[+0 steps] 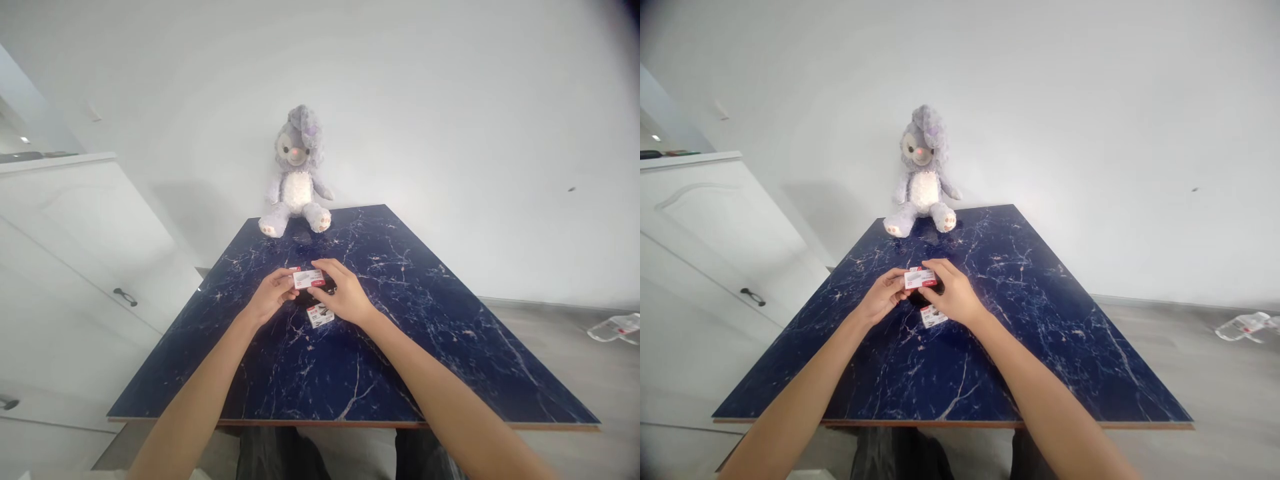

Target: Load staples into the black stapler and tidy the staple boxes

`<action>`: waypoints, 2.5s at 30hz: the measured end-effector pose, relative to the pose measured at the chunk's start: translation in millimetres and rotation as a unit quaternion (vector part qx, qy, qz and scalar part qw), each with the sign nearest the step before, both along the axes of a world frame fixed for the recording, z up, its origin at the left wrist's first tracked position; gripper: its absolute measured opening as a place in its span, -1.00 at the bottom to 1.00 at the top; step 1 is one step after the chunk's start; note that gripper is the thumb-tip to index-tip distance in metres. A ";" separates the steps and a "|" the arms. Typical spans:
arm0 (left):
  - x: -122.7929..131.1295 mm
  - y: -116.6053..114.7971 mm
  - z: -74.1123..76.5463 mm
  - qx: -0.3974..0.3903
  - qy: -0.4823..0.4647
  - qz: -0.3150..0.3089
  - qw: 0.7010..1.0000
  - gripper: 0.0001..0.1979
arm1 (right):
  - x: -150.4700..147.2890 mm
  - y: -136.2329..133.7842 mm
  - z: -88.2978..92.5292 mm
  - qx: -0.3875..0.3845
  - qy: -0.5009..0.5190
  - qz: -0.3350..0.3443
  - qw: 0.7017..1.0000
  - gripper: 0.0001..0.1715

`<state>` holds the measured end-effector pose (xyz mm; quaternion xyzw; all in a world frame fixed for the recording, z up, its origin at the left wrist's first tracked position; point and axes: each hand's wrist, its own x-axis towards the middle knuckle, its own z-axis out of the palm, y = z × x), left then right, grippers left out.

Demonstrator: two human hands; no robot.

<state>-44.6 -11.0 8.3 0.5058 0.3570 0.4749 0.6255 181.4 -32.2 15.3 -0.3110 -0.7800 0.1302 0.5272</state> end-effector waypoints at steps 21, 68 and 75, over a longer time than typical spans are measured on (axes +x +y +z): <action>8.0 -5.0 6.1 0.026 -0.026 0.038 0.999 -0.76 | -0.2 -1.2 2.6 -0.003 -0.016 0.005 1.000 -0.50; 25.1 -18.5 6.4 0.055 0.073 0.008 0.996 -0.65 | -6.4 -1.0 -2.2 -0.189 0.152 -0.059 0.968 -0.69; 19.6 -21.4 15.6 0.159 0.245 -0.021 0.956 -0.79 | 10.9 9.9 6.0 -0.181 0.170 -0.096 0.964 -0.69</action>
